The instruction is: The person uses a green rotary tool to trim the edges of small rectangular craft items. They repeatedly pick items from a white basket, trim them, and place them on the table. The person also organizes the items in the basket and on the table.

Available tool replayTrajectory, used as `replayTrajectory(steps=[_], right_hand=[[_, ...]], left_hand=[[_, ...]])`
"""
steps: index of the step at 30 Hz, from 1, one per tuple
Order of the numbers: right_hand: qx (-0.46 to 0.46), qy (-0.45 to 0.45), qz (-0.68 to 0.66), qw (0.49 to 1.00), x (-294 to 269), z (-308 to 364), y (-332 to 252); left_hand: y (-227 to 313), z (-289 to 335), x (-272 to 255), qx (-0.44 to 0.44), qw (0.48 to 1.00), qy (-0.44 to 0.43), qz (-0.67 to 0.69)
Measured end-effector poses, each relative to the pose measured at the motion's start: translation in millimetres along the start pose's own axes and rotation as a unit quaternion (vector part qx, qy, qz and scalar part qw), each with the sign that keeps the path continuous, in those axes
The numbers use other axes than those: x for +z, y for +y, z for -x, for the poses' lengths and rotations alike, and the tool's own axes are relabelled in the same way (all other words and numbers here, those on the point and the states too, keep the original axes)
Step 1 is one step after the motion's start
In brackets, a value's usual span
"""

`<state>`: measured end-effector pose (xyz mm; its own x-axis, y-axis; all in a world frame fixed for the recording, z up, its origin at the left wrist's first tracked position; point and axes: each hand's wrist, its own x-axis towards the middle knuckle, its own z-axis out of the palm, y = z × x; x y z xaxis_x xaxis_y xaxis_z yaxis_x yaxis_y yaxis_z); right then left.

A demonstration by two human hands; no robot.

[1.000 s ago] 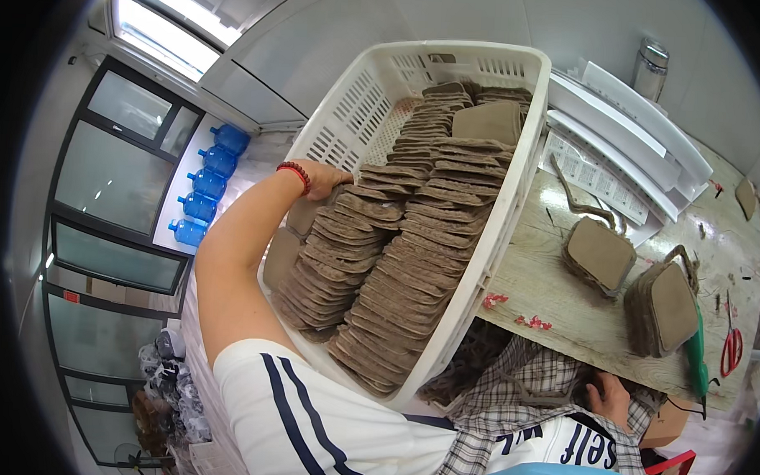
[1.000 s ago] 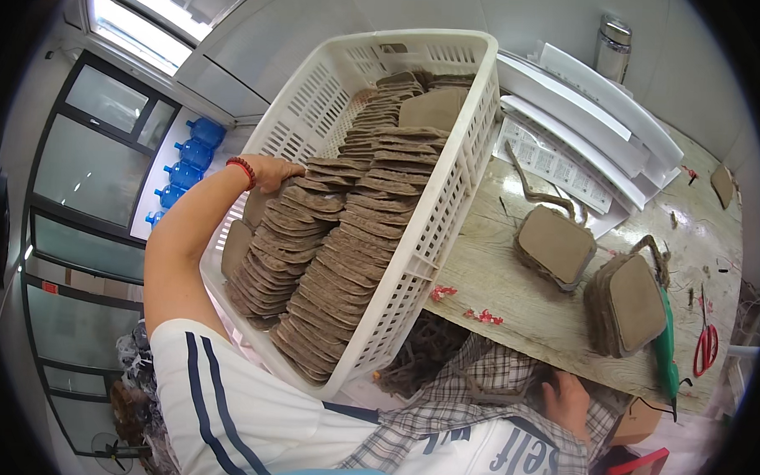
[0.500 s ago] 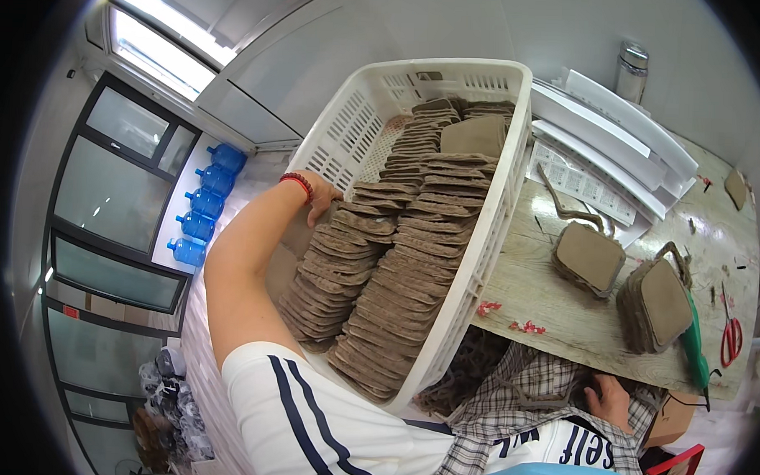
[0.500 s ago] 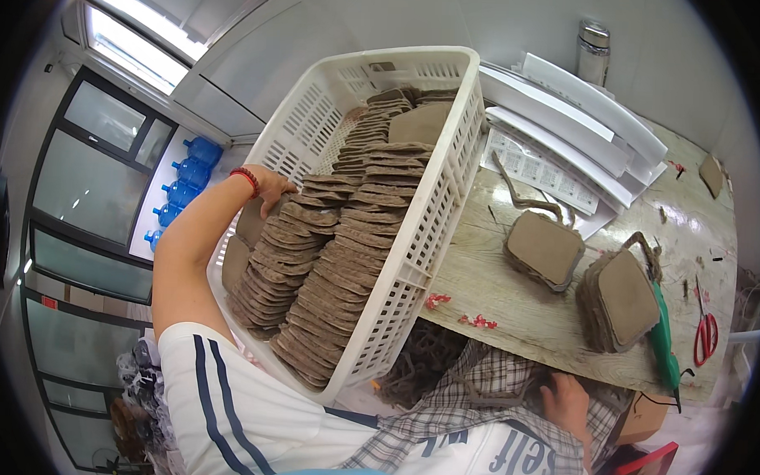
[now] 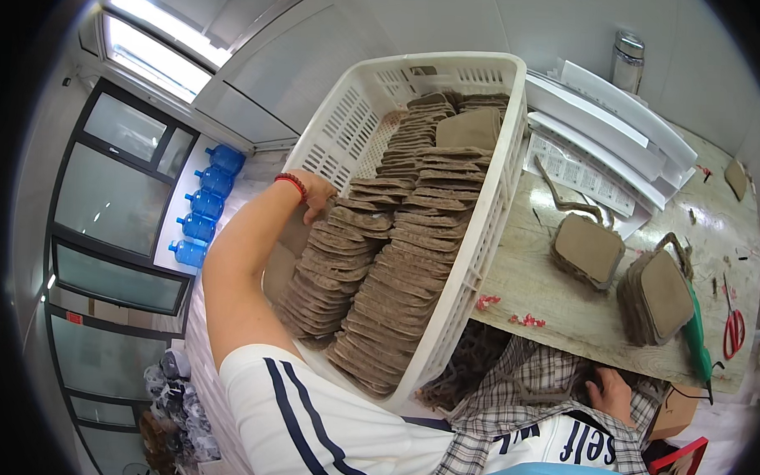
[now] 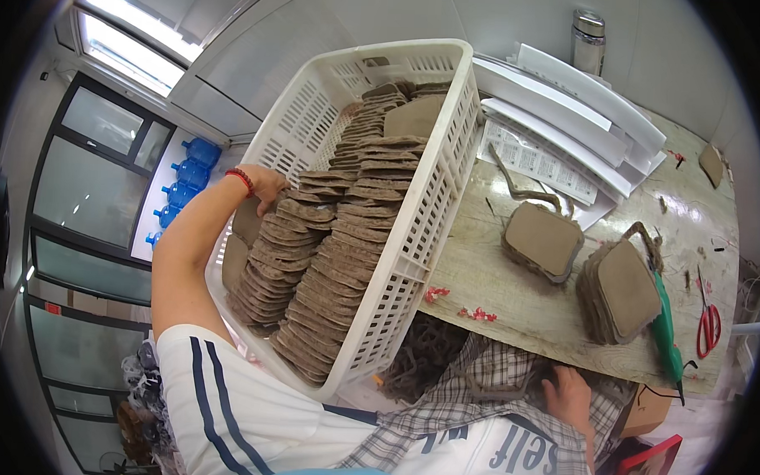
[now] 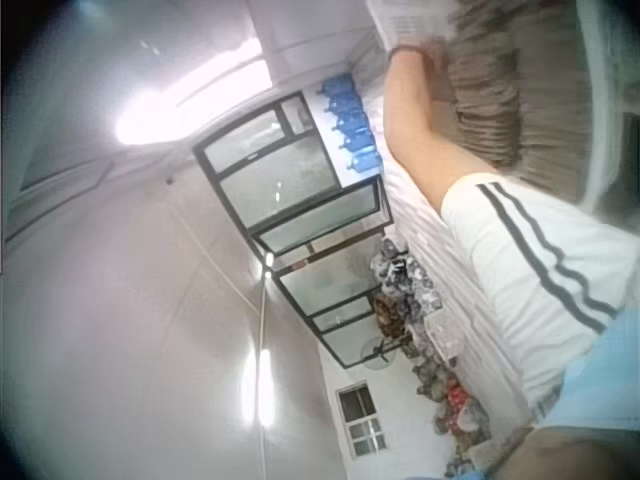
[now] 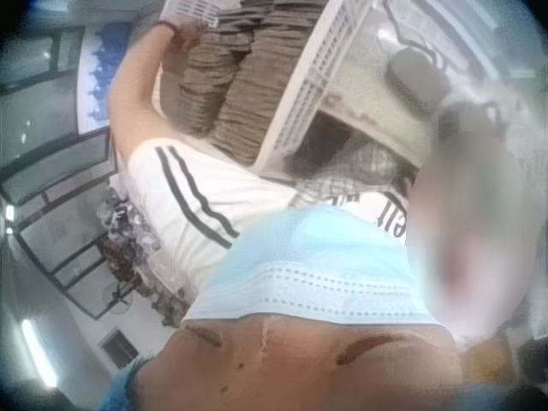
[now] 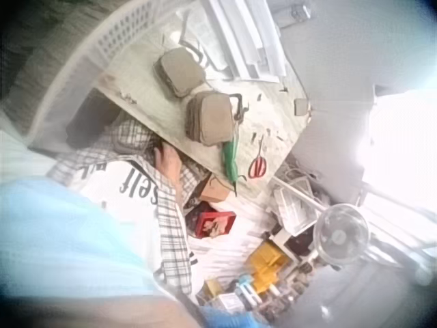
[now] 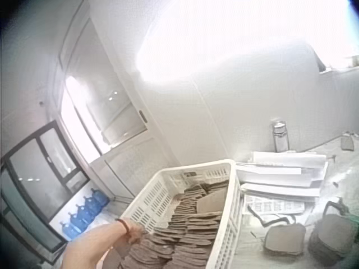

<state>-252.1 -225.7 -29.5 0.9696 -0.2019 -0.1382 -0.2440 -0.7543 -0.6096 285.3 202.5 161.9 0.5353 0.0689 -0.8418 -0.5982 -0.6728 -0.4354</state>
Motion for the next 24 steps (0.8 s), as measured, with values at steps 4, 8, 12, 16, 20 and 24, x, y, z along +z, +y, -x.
replayTrajectory(steps=[4,8,12,16,20,24], right_hand=[[-0.012,-0.002,0.003,1.0,-3.2,3.3,-1.1],[-0.019,-0.003,-0.001,1.0,-4.0,6.9,-2.4],[-0.04,0.008,-0.005,0.999,-6.6,14.3,-5.2],[-0.063,0.004,-0.015,0.998,-12.4,19.5,-7.4],[-0.131,0.079,-0.024,0.988,-14.9,23.1,6.8],[-0.154,0.119,-0.025,0.981,-46.4,18.9,-0.4]], left_hand=[[-26.0,21.4,20.7,0.052,0.984,0.158,0.056],[-50.8,49.8,41.7,0.034,0.948,0.248,0.194],[-48.3,101.7,60.8,-0.016,0.893,0.371,0.255],[-50.4,150.9,78.6,-0.062,0.782,0.509,0.354],[-9.4,198.7,67.4,0.109,0.623,0.549,0.546],[121.8,240.1,35.5,0.351,0.511,0.384,0.684]])
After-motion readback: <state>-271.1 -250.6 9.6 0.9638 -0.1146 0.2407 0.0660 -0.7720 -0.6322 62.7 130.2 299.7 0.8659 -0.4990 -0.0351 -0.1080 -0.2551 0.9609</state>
